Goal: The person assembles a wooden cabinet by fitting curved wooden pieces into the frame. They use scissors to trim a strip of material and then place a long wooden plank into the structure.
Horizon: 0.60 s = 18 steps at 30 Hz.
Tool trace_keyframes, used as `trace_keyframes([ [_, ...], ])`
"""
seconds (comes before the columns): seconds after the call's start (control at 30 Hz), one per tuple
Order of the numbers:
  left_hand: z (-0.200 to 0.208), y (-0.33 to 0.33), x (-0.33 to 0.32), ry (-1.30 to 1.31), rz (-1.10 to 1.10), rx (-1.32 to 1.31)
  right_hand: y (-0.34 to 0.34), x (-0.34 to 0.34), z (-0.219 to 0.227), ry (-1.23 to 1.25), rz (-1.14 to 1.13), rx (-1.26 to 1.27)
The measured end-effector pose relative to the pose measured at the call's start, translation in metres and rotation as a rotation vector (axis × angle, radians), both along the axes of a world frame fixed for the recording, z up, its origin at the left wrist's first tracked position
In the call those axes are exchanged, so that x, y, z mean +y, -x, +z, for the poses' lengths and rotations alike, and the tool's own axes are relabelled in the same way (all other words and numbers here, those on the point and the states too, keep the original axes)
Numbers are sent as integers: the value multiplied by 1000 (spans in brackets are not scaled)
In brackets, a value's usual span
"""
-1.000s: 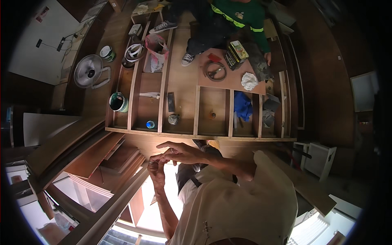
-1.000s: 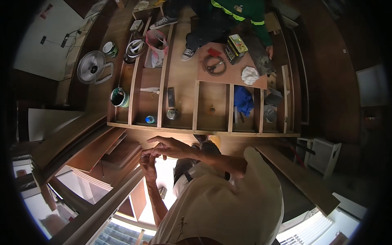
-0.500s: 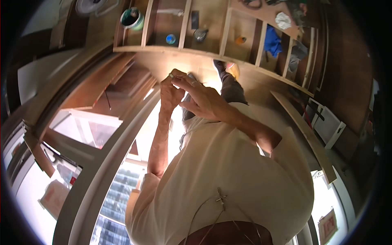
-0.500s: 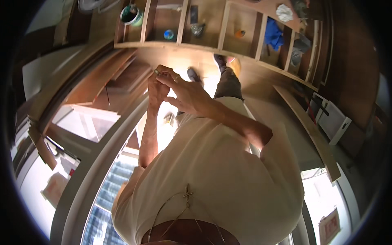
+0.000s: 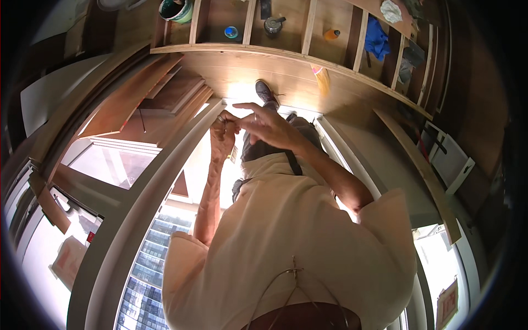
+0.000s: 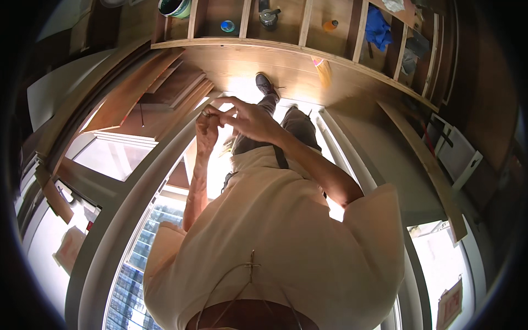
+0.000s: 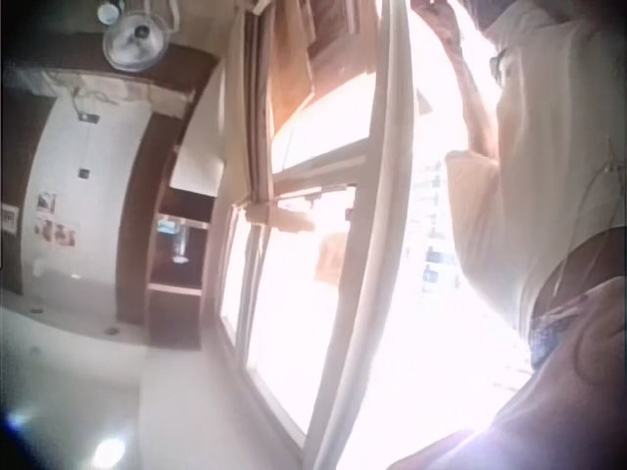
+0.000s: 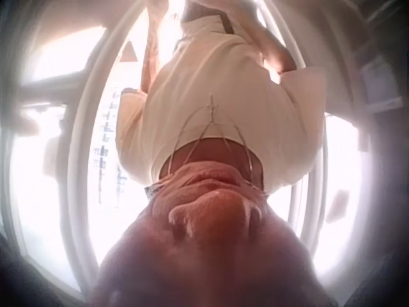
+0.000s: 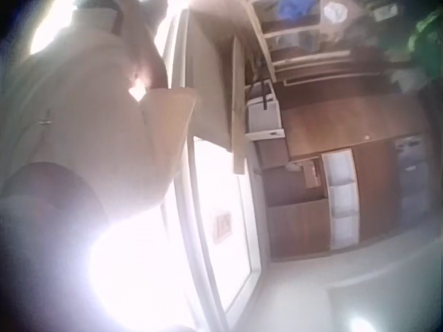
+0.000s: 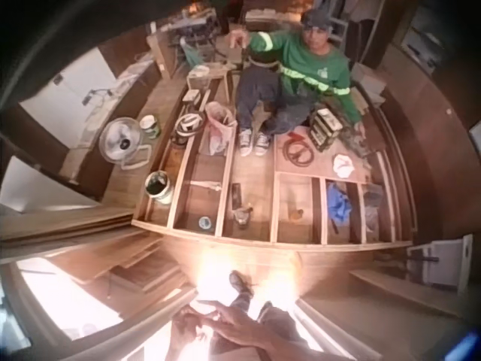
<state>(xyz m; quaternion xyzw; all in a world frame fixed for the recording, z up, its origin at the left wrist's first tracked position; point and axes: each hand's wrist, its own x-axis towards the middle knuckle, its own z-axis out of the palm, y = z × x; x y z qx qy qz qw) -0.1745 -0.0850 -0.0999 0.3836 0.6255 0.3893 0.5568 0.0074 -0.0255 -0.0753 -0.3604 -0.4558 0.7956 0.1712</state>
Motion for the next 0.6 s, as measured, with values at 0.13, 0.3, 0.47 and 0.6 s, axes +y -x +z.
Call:
trace_keyframes([
  [0.13,-60,-4,-31,-2,-245,255,-30,-30,-72,-140,-248,-103],
  [0.3,-98,-16,-68,189,-724,552,-92,-70,-152,98,-551,-83],
  [0.47,-169,-44,-99,242,-602,480,-163,-116,-267,-89,-680,-268],
  [0.6,-225,-58,-134,234,-632,527,-206,-174,-366,-105,-780,-373],
])
